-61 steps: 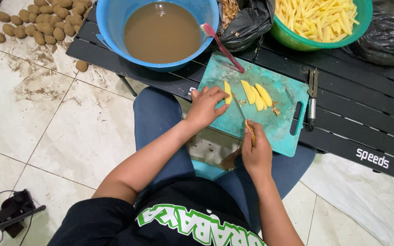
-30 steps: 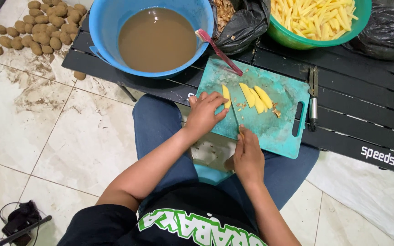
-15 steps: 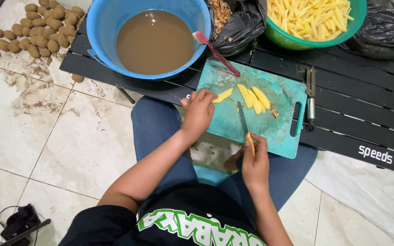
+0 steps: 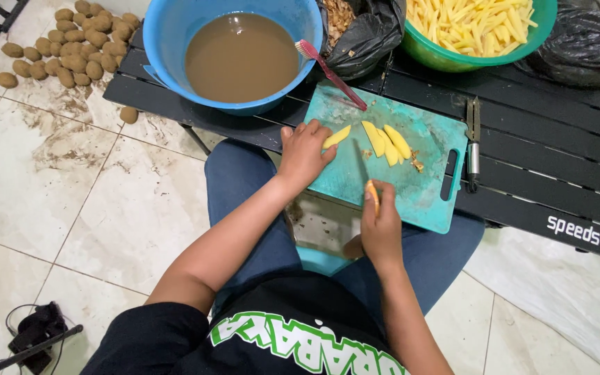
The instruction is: Cutting potato slices into thin strips and transferring them to a bowl
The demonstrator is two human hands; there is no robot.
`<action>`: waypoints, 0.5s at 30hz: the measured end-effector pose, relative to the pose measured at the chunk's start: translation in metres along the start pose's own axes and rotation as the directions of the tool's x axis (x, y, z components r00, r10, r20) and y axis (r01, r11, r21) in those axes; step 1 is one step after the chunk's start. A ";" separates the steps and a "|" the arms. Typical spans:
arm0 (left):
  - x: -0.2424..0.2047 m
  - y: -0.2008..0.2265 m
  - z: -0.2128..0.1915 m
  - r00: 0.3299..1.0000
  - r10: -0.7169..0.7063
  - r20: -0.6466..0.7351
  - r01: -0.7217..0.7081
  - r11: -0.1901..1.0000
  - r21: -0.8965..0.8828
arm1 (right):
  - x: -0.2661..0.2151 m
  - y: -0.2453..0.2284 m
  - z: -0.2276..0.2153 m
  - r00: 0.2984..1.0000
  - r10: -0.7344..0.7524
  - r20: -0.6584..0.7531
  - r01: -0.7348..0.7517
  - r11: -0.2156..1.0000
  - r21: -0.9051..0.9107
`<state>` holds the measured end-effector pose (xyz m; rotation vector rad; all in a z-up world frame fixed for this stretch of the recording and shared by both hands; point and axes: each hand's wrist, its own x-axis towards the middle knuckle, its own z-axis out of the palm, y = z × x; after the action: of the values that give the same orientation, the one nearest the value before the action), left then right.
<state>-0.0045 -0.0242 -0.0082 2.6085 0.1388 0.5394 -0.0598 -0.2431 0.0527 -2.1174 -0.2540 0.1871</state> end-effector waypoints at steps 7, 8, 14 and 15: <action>-0.026 0.007 -0.022 0.997 0.076 0.007 -0.076 0.997 0.018 | -0.013 0.005 -0.011 0.998 -0.044 -0.051 0.042 0.999 -0.033; -0.029 0.009 -0.025 0.996 0.088 0.001 -0.088 0.996 0.010 | -0.017 -0.001 -0.011 0.998 -0.039 -0.044 0.038 0.998 -0.041; -0.032 0.010 -0.021 0.992 0.119 -0.038 -0.117 0.992 0.040 | -0.030 0.012 0.006 0.990 -0.139 -0.013 0.135 0.977 -0.166; -0.032 0.011 -0.019 0.991 0.131 -0.039 -0.130 0.991 0.038 | -0.031 0.015 0.009 0.990 -0.141 -0.021 0.136 0.976 -0.172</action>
<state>-0.0414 -0.0313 0.0012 2.6549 -0.0099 0.6419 -0.0903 -0.2511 0.0363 -2.2597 -0.4094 0.0491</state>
